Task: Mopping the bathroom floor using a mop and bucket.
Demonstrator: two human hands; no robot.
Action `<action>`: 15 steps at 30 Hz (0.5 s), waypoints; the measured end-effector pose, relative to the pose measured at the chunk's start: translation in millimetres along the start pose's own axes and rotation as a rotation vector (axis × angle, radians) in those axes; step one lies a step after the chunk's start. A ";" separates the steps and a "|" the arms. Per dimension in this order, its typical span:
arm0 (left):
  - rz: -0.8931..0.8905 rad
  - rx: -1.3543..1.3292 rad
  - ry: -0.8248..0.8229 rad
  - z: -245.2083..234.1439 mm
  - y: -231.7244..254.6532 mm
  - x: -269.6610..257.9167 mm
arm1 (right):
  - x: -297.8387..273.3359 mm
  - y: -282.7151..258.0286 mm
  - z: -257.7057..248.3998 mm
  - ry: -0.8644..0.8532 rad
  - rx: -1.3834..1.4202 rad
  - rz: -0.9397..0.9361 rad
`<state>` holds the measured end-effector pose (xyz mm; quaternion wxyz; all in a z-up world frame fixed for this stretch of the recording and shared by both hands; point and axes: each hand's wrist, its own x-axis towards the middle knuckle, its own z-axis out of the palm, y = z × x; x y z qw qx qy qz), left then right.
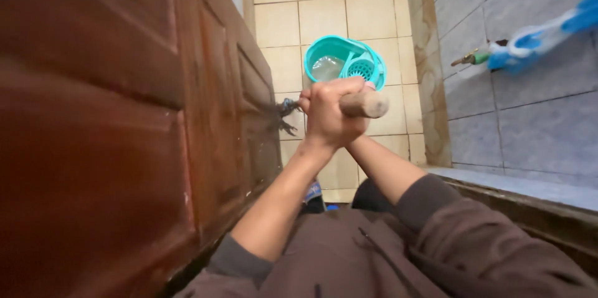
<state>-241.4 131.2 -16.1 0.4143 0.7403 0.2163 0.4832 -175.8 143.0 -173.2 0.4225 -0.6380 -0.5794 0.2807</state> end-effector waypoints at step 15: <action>0.033 0.147 -0.005 24.4 33.1 117.5 | 92.2 -52.1 -122.0 -0.484 1.332 0.161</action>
